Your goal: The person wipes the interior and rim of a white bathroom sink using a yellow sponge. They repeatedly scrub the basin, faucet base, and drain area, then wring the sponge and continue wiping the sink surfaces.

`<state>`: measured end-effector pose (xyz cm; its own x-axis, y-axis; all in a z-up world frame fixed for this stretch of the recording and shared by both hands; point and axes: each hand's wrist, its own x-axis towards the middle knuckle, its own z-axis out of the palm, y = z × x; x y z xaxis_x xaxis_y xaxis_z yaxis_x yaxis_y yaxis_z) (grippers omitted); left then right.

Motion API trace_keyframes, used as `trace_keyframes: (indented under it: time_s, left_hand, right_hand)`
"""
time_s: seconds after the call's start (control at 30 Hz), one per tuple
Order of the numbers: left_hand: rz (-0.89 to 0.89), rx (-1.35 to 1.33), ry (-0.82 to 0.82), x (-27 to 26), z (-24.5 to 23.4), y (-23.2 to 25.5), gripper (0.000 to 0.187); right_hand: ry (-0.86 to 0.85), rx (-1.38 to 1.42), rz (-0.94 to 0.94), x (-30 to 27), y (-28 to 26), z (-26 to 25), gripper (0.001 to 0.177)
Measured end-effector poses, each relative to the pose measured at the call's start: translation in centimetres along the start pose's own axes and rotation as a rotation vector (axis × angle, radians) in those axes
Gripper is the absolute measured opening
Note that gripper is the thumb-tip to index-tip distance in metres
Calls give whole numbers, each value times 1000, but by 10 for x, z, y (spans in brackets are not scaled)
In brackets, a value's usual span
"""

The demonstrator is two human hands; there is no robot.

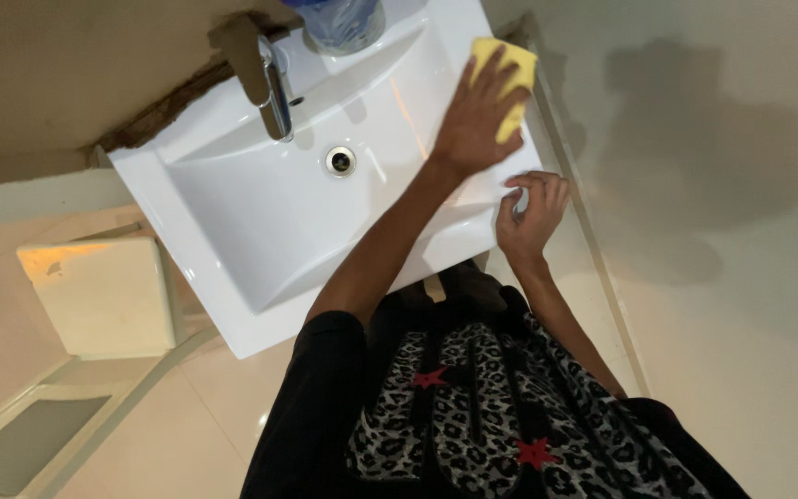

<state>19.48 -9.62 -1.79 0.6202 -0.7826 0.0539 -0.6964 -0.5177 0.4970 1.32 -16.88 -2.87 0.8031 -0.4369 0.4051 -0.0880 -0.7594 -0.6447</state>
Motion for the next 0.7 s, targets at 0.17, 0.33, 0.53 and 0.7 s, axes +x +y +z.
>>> trace_keyframes:
  time_s: [0.17,0.33,0.53,0.7]
  left_hand:
    - [-26,-10,288,31,-8,-36,77]
    - [-95,-1,308,54,2,-41,57]
    - [151,-83,134,53,25,-24,34]
    - [227,-155,36,26,40,2,19]
  right_hand:
    - [-6,-25,18,-1,-1,1,22]
    - [2,-18,15,-2,2,1,24]
    - [61,17,-20,-1,4,2,23]
    - [59,75,21,-1,13,7,21]
